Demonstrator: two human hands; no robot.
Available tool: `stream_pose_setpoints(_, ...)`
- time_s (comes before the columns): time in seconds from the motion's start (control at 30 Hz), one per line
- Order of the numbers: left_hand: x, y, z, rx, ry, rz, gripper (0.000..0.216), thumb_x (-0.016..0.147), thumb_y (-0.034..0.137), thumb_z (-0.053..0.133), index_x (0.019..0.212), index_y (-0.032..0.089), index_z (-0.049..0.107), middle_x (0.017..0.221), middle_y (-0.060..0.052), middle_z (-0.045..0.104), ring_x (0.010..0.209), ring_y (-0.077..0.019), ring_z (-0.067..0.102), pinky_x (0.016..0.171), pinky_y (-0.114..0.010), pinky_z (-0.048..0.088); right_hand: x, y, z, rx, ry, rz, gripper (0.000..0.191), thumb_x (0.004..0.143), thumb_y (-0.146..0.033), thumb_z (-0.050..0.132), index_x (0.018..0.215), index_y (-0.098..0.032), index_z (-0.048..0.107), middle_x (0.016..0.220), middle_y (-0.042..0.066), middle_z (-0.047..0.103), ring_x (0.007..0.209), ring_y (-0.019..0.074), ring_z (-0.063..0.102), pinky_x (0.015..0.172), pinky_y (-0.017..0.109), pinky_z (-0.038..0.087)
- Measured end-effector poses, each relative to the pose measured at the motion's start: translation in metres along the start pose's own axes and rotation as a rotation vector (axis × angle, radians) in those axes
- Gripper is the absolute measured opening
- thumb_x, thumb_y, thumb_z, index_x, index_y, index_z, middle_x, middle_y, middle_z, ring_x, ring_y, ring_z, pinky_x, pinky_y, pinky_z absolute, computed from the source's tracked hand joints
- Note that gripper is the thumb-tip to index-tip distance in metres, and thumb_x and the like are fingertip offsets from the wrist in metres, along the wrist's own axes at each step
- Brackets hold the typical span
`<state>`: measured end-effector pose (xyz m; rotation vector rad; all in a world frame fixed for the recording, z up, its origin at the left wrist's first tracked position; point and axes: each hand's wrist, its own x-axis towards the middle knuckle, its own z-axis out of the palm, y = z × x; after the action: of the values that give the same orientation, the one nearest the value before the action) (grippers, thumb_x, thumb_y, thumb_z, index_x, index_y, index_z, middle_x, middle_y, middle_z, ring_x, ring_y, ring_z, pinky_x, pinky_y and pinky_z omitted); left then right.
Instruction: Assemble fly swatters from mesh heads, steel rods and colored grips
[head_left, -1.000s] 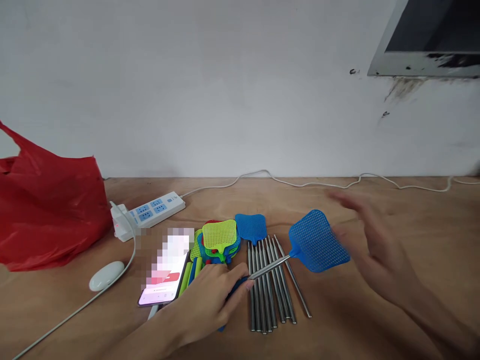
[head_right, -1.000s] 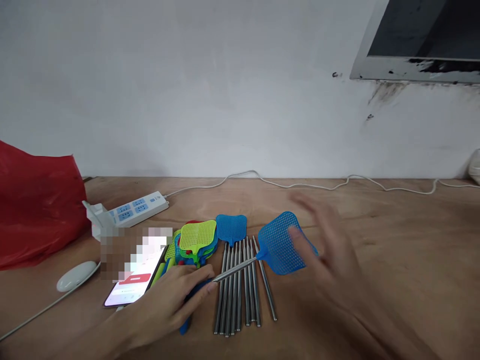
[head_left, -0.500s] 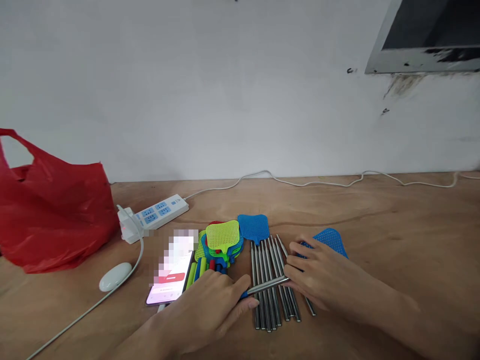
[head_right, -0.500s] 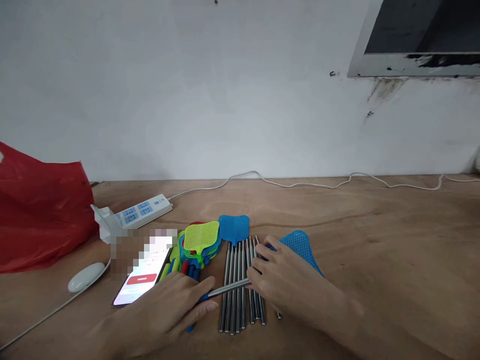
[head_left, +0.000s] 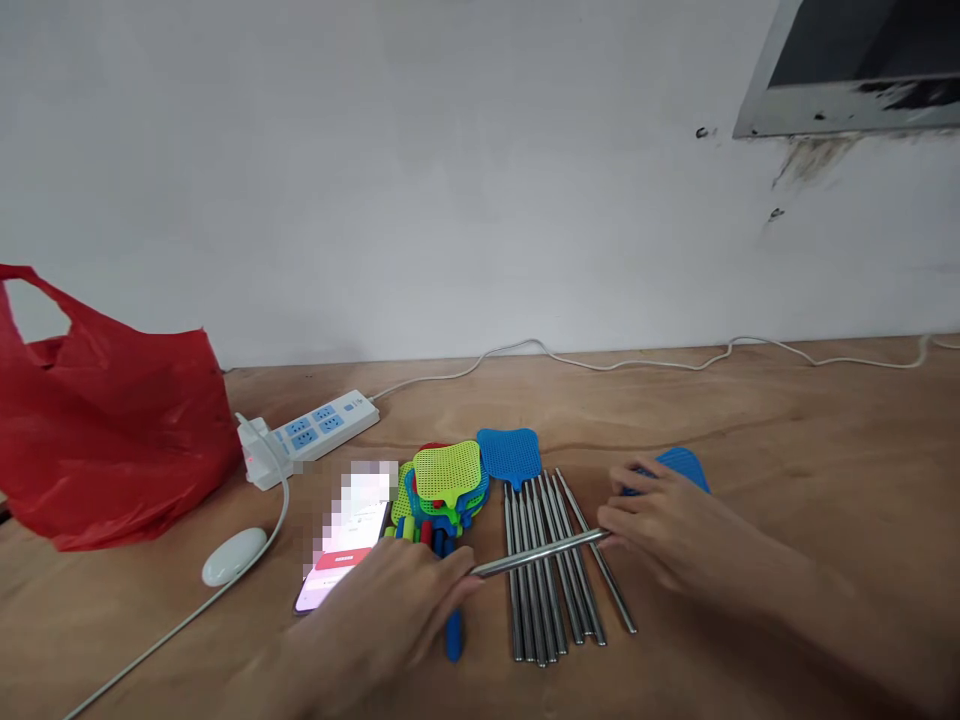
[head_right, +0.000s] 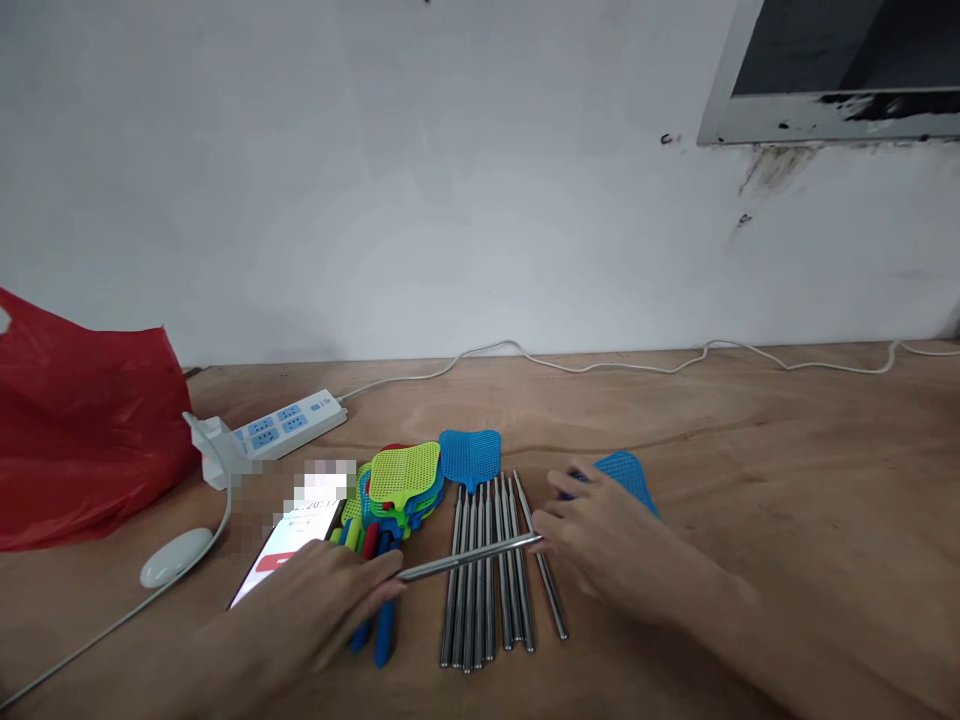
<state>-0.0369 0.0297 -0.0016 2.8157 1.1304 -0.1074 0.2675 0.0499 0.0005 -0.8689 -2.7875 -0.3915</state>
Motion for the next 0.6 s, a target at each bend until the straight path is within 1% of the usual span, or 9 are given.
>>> stream_pose_setpoints(0.07, -0.005, -0.005, -0.003, -0.057, -0.018, -0.018, 0.055, 0.110, 0.042, 0.009, 0.087, 0.022, 0.055, 0.070, -0.004, 0.066, 0.057, -0.0244, 0.062, 0.051, -0.032, 0.030, -0.009, 0.010, 0.001, -0.006, 0.013, 0.032, 0.015, 0.083, -0.010, 0.067, 0.077, -0.022, 0.059, 0.071, 0.000, 0.068, 0.085, 0.0249, 0.057, 0.084, 0.041, 0.036)
stream_pose_setpoints(0.17, -0.009, -0.006, -0.005, -0.089, -0.039, -0.026, 0.054, 0.110, 0.043, 0.010, 0.092, 0.022, 0.056, 0.073, -0.004, 0.067, 0.060, -0.0247, 0.063, 0.051, -0.032, 0.029, -0.016, 0.013, 0.004, 0.025, 0.044, 0.049, 0.015, 0.088, -0.011, 0.059, 0.078, -0.022, 0.058, 0.073, 0.001, 0.067, 0.086, 0.0255, 0.056, 0.083, 0.041, 0.038)
stream_pose_setpoints(0.3, -0.016, -0.012, -0.009, -0.056, 0.022, -0.072, 0.055, 0.108, 0.051, 0.012, 0.101, 0.022, 0.058, 0.076, -0.005, 0.068, 0.063, -0.0250, 0.063, 0.054, -0.032, 0.029, -0.019, 0.009, 0.001, 0.124, 0.084, 0.110, 0.020, 0.094, -0.012, 0.051, 0.079, -0.022, 0.059, 0.077, 0.002, 0.067, 0.083, 0.0236, 0.057, 0.083, 0.041, 0.042)
stream_pose_setpoints(0.33, -0.018, -0.014, -0.010, -0.058, 0.023, -0.080, 0.055, 0.108, 0.051, 0.011, 0.098, 0.022, 0.058, 0.074, -0.004, 0.067, 0.061, -0.0243, 0.062, 0.054, -0.031, 0.029, -0.021, 0.009, 0.000, 0.139, 0.102, 0.128, 0.018, 0.095, -0.014, 0.051, 0.082, -0.023, 0.061, 0.082, 0.003, 0.069, 0.087, 0.0241, 0.059, 0.085, 0.042, 0.043)
stream_pose_setpoints(0.4, -0.023, -0.020, -0.011, -0.079, 0.010, -0.091, 0.055, 0.108, 0.051, 0.012, 0.092, 0.023, 0.057, 0.070, -0.003, 0.064, 0.058, -0.0227, 0.059, 0.053, -0.031, 0.028, -0.028, 0.014, -0.002, 0.155, 0.174, 0.186, 0.009, 0.095, -0.022, 0.056, 0.094, -0.025, 0.065, 0.102, 0.005, 0.072, 0.101, 0.0273, 0.061, 0.091, 0.047, 0.043)
stream_pose_setpoints(0.43, -0.025, -0.023, -0.010, -0.091, 0.009, -0.091, 0.055, 0.108, 0.051, 0.014, 0.090, 0.023, 0.057, 0.069, -0.002, 0.063, 0.057, -0.0218, 0.058, 0.053, -0.031, 0.028, -0.033, 0.017, -0.001, 0.163, 0.228, 0.236, 0.010, 0.093, -0.028, 0.060, 0.102, -0.026, 0.065, 0.114, 0.007, 0.070, 0.110, 0.0299, 0.059, 0.094, 0.050, 0.043)
stream_pose_setpoints(0.5, -0.030, -0.028, -0.007, -0.107, 0.026, -0.096, 0.053, 0.109, 0.051, 0.016, 0.090, 0.023, 0.057, 0.068, -0.002, 0.061, 0.057, -0.0207, 0.056, 0.054, -0.030, 0.028, -0.043, 0.026, 0.000, 0.213, 0.370, 0.405, 0.028, 0.089, -0.037, 0.066, 0.114, -0.027, 0.064, 0.129, 0.010, 0.065, 0.118, 0.0330, 0.058, 0.098, 0.053, 0.045)
stream_pose_setpoints(0.57, -0.035, -0.032, 0.000, -0.113, 0.060, -0.103, 0.052, 0.109, 0.051, 0.018, 0.090, 0.023, 0.057, 0.067, -0.001, 0.059, 0.056, -0.0202, 0.054, 0.054, -0.030, 0.027, -0.053, 0.035, 0.004, 0.345, 0.478, 0.637, 0.039, 0.084, -0.044, 0.068, 0.119, -0.026, 0.062, 0.126, 0.011, 0.067, 0.114, 0.0348, 0.061, 0.095, 0.057, 0.048)
stream_pose_setpoints(0.6, -0.037, -0.033, 0.003, -0.118, 0.076, -0.112, 0.051, 0.108, 0.051, 0.019, 0.091, 0.022, 0.057, 0.067, -0.001, 0.058, 0.057, -0.0201, 0.054, 0.055, -0.030, 0.028, -0.056, 0.037, 0.005, 0.477, 0.475, 0.771, 0.046, 0.080, -0.048, 0.071, 0.120, -0.026, 0.062, 0.121, 0.011, 0.070, 0.107, 0.0348, 0.065, 0.089, 0.056, 0.052)
